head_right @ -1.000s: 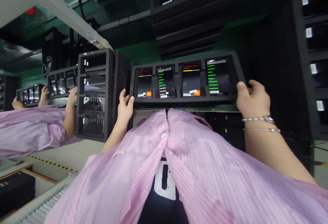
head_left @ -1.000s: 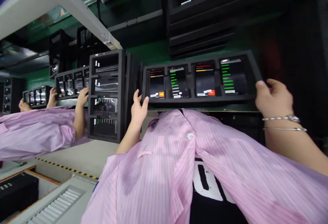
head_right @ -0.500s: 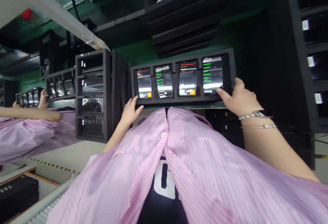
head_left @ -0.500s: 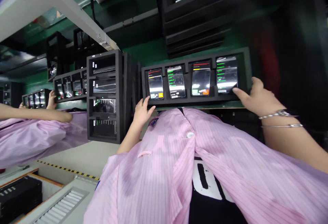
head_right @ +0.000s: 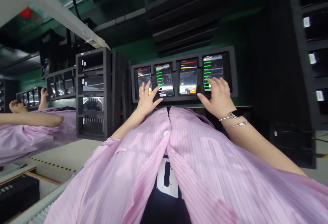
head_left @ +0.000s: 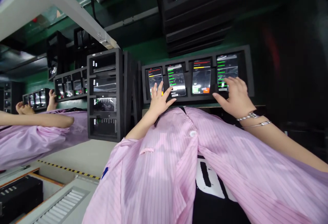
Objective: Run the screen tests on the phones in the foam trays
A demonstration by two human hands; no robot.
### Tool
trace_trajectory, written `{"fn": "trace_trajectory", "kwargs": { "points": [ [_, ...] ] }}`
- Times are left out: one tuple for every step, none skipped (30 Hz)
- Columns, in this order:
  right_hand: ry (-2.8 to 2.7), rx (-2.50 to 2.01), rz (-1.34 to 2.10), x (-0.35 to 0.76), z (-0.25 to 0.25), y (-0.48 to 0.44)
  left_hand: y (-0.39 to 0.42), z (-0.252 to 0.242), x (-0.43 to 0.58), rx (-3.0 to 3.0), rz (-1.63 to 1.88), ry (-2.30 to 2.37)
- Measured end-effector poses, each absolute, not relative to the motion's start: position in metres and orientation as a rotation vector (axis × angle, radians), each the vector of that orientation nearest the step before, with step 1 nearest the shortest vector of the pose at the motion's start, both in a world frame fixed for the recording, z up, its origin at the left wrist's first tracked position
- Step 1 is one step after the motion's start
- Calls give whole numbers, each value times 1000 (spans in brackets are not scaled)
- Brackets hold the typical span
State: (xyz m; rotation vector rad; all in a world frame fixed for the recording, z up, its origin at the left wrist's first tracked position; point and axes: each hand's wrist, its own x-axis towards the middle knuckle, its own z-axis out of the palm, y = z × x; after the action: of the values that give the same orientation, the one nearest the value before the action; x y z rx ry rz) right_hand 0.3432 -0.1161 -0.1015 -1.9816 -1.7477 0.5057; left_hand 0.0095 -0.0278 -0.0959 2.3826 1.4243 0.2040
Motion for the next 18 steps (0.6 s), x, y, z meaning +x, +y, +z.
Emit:
{"fn": "trace_trajectory", "kwargs": {
  "points": [
    [-1715,-2010,478,349,-103,-118,-30,-94,2,2356,246,1448],
    [-1673,-2055,453,355,-104,-120,-32,-93,-7,2319,290,1486],
    [-1621,-2116,439,361,-104,-121,-34,-91,-17,2265,329,1542],
    [-1549,-2196,451,367,-104,-121,-36,-91,-28,2192,357,1610],
    [-1454,-2293,508,371,-103,-122,-39,-91,-38,2099,370,1677],
    [-1333,-2392,600,375,-101,-121,-41,-91,-48,1990,369,1734],
    [-1193,-2478,700,377,-99,-121,-44,-92,-55,1880,361,1773],
    [-1053,-2536,771,378,-97,-121,-47,-92,-61,1790,358,1794],
    [-939,-2560,792,379,-94,-120,-49,-92,-66,1728,366,1805],
    [-867,-2555,760,380,-90,-120,-51,-90,-68,1697,393,1811],
    [-838,-2529,682,381,-86,-120,-51,-87,-70,1696,436,1818],
    [-836,-2492,589,382,-81,-120,-51,-82,-71,1721,487,1822],
    [-851,-2451,507,384,-74,-119,-49,-76,-72,1762,537,1818],
    [-872,-2414,440,387,-67,-118,-45,-68,-72,1806,578,1808],
    [-896,-2389,387,390,-60,-116,-41,-60,-74,1848,602,1791],
    [-924,-2375,347,393,-52,-114,-36,-51,-75,1887,610,1770],
    [-950,-2375,316,397,-45,-112,-32,-44,-77,1918,605,1749],
    [-970,-2390,294,400,-40,-109,-29,-38,-78,1939,592,1733]
  ]
}}
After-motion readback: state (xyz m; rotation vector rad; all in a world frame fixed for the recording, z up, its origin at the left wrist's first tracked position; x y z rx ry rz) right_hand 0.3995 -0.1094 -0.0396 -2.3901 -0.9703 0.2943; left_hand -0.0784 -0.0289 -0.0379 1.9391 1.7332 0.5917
